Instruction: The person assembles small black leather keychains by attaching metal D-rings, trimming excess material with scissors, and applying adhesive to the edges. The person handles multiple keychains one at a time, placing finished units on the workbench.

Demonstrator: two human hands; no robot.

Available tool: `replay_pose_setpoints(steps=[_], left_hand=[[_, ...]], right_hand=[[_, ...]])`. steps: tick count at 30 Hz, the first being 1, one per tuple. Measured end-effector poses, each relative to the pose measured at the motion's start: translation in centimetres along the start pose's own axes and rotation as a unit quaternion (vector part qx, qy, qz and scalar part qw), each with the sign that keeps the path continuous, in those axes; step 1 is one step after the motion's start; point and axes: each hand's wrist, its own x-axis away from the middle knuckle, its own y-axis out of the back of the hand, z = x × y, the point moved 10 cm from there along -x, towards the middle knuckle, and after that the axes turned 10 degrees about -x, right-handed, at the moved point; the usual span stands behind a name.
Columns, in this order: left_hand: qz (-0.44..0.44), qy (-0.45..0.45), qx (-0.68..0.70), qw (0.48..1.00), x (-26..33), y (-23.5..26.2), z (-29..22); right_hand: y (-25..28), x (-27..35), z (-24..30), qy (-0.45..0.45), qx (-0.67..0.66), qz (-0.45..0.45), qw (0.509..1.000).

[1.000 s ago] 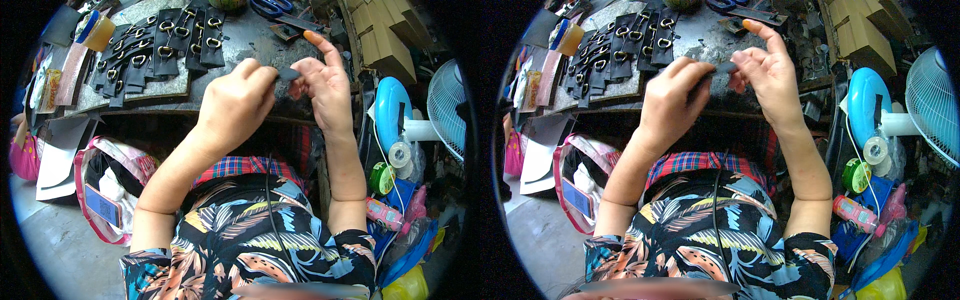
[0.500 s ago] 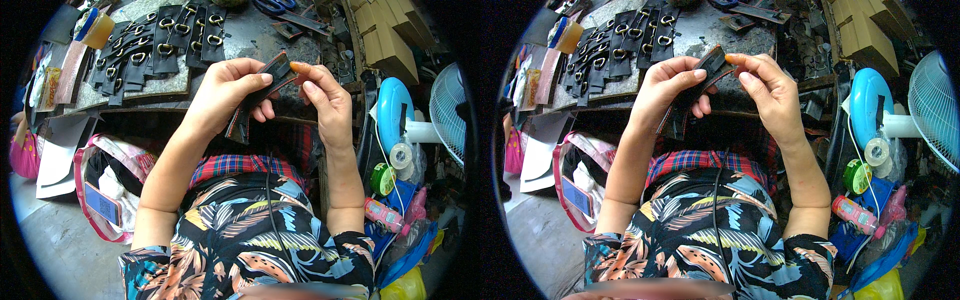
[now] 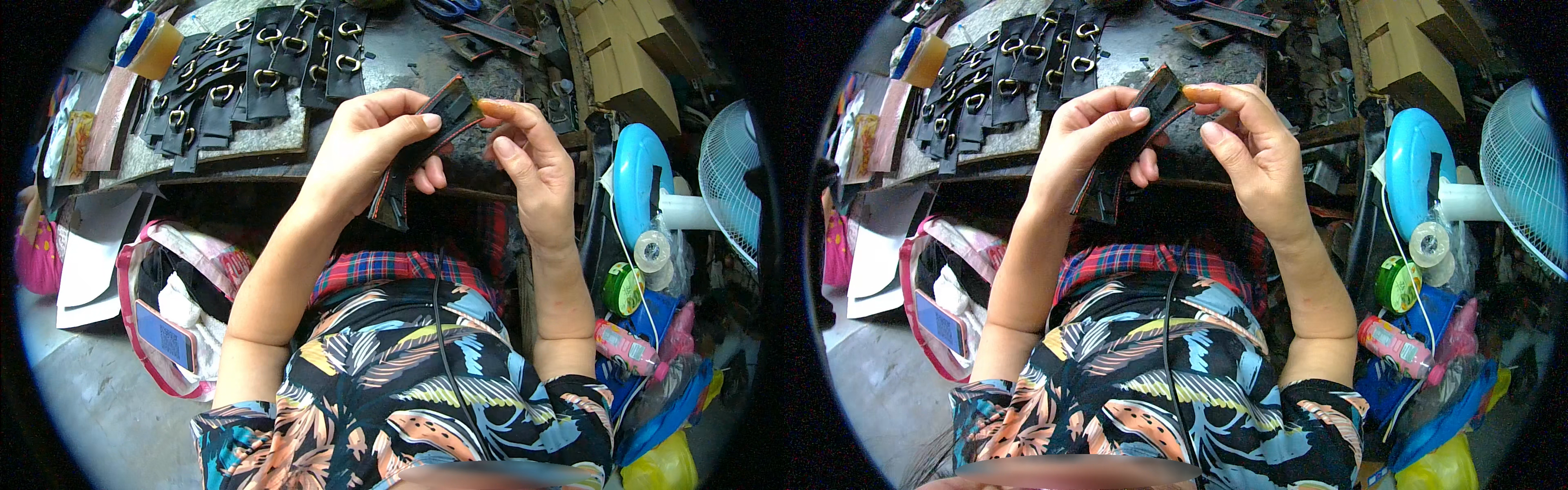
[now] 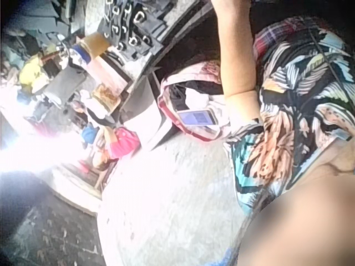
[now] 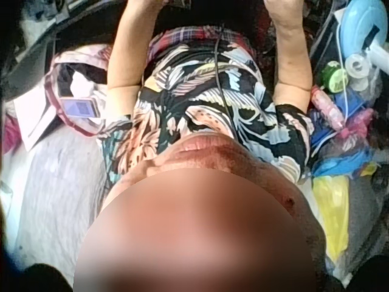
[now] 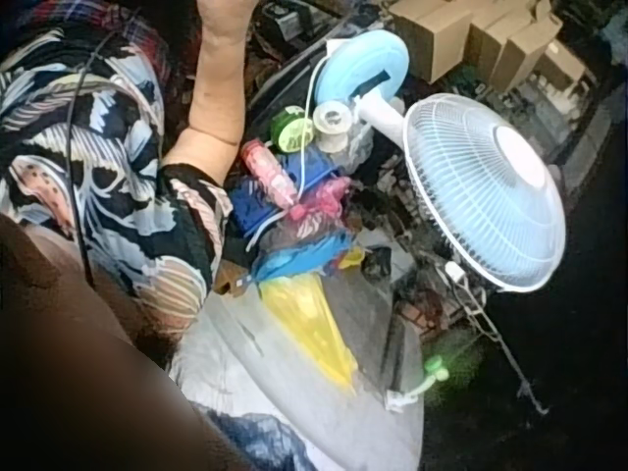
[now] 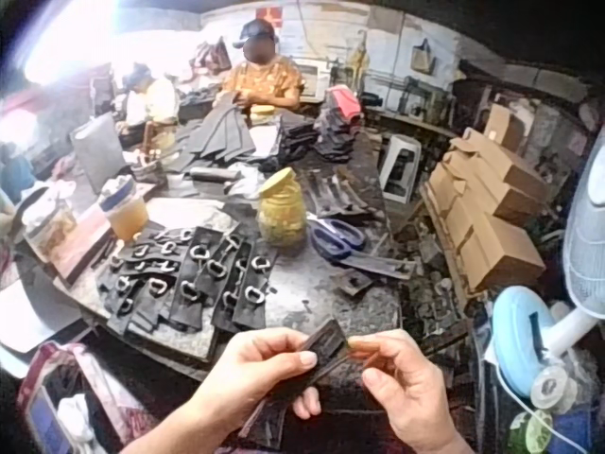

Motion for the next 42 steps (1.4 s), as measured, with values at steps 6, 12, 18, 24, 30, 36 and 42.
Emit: replay_pose_setpoints(steps=[6, 12, 18, 24, 30, 36, 42], left_hand=[[-0.006, -0.007, -0.018, 1.0, 0.0, -0.1, 0.0], [-0.001, -0.001, -0.031, 1.0, 0.1, -0.2, 0.0], [0.003, -0.005, -0.048, 0.999, 0.0, -0.5, 0.2], [-0.003, -0.023, -0.053, 0.998, 0.2, -0.4, 0.0], [0.033, -0.009, -0.001, 0.999, 0.1, -0.5, -0.2], [0.047, 0.019, 0.01, 0.999, -0.1, -0.1, 0.3], [0.059, 0.031, 0.038, 0.997, -0.2, -0.1, 0.0]], right_hand=[[0.7, -0.3, -0.2, -0.011, -0.025, -0.019, 0.999], [0.5, -1.0, 2.0, 0.08, 0.142, -0.005, 0.987], [-0.1, -1.7, 2.2, 0.085, 0.191, 0.042, 0.977], [0.4, -1.4, 0.4, 0.01, 0.068, 0.049, 0.996], [-0.6, -0.8, 1.3, 0.111, 0.167, 0.047, 0.979], [-1.2, -0.4, 1.4, 0.154, 0.324, 0.042, 0.933], [-1.2, -0.5, 0.9, 0.117, 0.109, 0.099, 0.982]])
